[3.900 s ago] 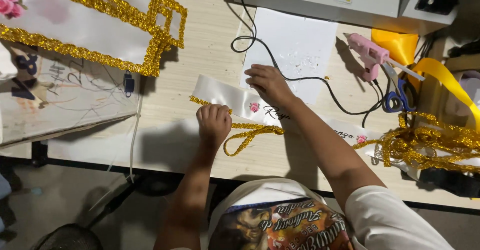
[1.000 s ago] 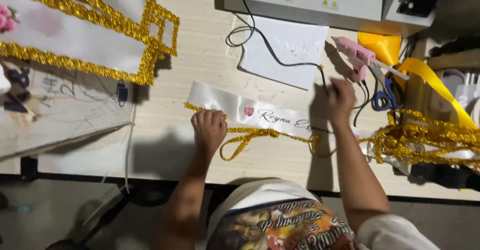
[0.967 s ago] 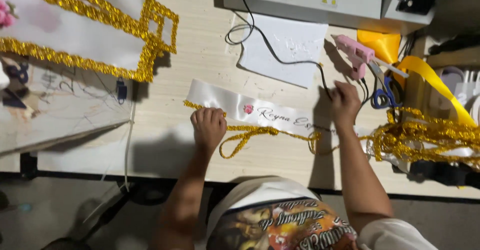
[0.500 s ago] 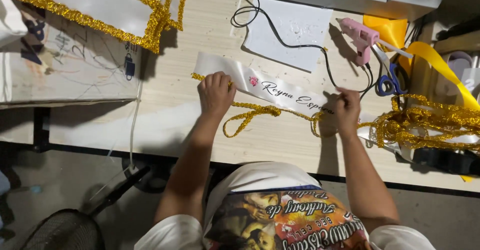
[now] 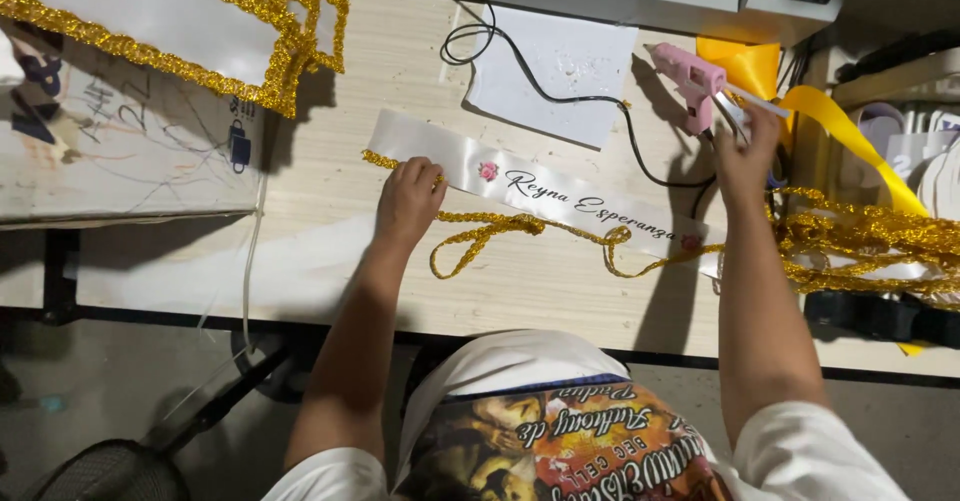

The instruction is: Applying decorative gold trim to white pageant sashes using a hot glue gun.

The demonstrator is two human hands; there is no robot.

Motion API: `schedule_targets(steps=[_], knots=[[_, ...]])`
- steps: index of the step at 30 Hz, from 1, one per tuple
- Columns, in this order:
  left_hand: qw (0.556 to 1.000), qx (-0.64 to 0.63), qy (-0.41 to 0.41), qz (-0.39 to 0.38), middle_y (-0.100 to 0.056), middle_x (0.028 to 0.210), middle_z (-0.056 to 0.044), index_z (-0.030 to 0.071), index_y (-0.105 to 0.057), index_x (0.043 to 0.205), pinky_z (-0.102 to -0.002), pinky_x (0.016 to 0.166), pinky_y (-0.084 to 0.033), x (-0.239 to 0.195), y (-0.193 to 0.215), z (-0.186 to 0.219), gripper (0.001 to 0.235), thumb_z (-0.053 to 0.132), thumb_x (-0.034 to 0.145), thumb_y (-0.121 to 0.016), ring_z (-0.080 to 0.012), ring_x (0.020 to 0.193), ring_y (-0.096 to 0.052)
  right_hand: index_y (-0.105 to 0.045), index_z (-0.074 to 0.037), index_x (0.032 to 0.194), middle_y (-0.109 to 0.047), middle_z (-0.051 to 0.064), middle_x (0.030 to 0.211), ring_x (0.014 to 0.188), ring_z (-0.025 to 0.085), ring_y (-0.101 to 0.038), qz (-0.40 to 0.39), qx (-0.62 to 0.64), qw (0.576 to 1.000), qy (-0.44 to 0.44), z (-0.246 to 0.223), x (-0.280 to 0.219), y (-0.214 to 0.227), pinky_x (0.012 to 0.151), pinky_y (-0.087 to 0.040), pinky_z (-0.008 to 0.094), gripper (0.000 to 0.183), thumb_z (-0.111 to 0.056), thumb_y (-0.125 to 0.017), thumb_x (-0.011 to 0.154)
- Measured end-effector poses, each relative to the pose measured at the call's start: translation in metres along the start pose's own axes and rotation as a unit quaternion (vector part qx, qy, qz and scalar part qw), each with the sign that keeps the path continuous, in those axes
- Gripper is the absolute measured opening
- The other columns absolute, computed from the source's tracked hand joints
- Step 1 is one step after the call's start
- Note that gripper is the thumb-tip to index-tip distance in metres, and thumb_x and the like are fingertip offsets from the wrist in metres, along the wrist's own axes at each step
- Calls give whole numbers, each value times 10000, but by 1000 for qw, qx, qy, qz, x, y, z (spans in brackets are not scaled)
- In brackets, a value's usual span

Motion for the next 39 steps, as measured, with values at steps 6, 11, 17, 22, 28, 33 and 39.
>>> schedule_targets(steps=[6, 11, 17, 22, 28, 33, 39], knots=[[994, 9, 73, -86, -642, 1072, -73, 101, -706, 1066, -417, 886, -543, -8, -19, -19, 158, 177, 941, -767, -274, 1006, -638, -666, -1, 1240, -686, 83, 1081, 962, 180, -609, -171, 26, 983, -68, -32, 45, -68, 849, -499, 318, 357, -149, -795, 942], [999, 31, 4, -18, -646, 1053, -78, 83, -702, 1024, -449, 879, -521, -1, 14, 5, 285, 215, 796, -811, -289, 1006, -633, -653, -8, 1133, -591, 37, 894, 794, 137, -544, -182, 30, 975, -125, -13, 59, -79, 703, -428, 326, 196, -188, -724, 1105], [999, -32, 22, -32, -652, 1120, -67, 68, -703, 1075, -424, 906, -531, -5, 9, -10, 225, 136, 884, -801, -290, 1058, -629, -519, -54, 1305, -682, 21, 1063, 930, 92, -655, -94, 252, 959, -93, -39, 108, -53, 830, -560, 241, 341, -95, -722, 1034], [998, -38, 26, -39, -653, 1076, -92, 58, -705, 994, -422, 896, -529, 7, 20, -6, 166, 105, 852, -778, -309, 1033, -627, -622, -29, 1259, -749, 112, 1110, 953, 180, -745, -105, 220, 966, -85, -96, 136, -11, 845, -610, 276, 229, -70, -748, 1072], [996, -32, 58, -62, -663, 1025, -80, 72, -724, 937, -419, 914, -526, 7, 6, -16, 69, 119, 893, -748, -300, 1007, -626, -677, -51, 1200, -720, 75, 1068, 803, 125, -628, -462, 99, 881, -27, -197, 76, -96, 697, -535, 268, 234, -195, -667, 1016], [994, -30, 80, -65, -668, 1027, -79, 80, -735, 946, -424, 917, -521, 9, 2, -20, 91, 147, 885, -742, -302, 1020, -625, -690, -74, 1209, -707, 123, 906, 641, 149, -557, -597, 51, 788, -144, -204, -14, -195, 579, -508, 326, 396, -373, -705, 950], [983, -20, 135, -123, -672, 1012, -83, 101, -745, 925, -426, 913, -516, 14, 1, -24, 120, 212, 883, -767, -307, 1018, -620, -660, -105, 1262, -749, 72, 1022, 803, 130, -679, -628, 93, 768, -91, -225, -52, -242, 732, -599, 296, 434, -380, -685, 926]])
Point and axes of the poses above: each hand's wrist, its own x-axis towards the middle knuckle, its own y-axis out of the back of the hand, z = x × y, the point moved 7 cm from there along x, towards the middle knuckle
